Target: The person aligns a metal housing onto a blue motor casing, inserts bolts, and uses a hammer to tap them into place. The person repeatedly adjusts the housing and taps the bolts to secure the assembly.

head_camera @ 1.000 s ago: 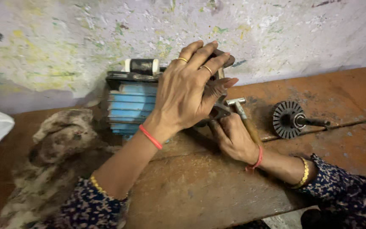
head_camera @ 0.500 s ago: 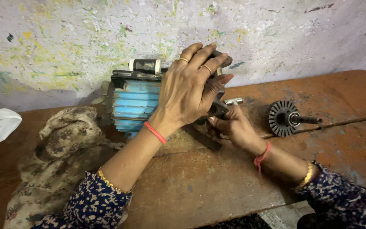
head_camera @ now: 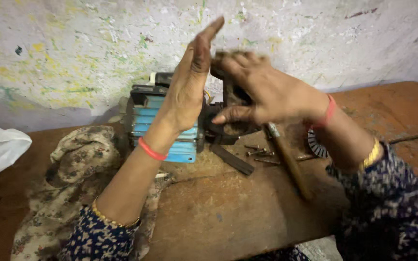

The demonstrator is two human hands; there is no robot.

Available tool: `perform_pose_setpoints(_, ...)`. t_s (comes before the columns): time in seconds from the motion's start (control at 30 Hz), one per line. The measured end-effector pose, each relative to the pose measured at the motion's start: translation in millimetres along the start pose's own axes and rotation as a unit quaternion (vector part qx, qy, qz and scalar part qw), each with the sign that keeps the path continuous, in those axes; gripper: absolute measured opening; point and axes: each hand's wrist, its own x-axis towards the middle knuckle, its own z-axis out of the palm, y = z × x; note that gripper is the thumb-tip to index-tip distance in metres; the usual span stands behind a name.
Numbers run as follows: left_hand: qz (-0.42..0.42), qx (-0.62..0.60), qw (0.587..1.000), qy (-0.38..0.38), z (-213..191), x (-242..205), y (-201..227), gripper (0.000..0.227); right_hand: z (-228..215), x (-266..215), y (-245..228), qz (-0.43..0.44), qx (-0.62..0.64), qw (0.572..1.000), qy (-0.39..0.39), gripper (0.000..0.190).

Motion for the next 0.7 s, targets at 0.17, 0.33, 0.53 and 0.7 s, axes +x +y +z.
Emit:
perform_pose_setpoints(0.17, -0.038, 0.142, 0.983, -0.106, -25, -1, 4, 0.082, -2, 4, 21, 0.082, 0.225, 0.961, -0.139, 0.103)
perform_pose_setpoints(0.33, -0.036, 0.232, 0.969, -0.073, -31, 2, -9, 0.06, 26, 0, 6, 0.097, 0.086, 0.991, -0.044, 0.113)
perform_pose_setpoints(0.53, -0.097, 0.394, 0.911, -0.077, -55, -4, -13, 0.047, 42, 14, -19, 0.254, 0.026, 0.963, -0.083, 0.089)
perform_pose_setpoints(0.7, -0.117, 0.457, 0.877, -0.091, -56, -7, -7, 0.052, 33, 16, -13, 0.222, 0.039, 0.972, -0.073, 0.072)
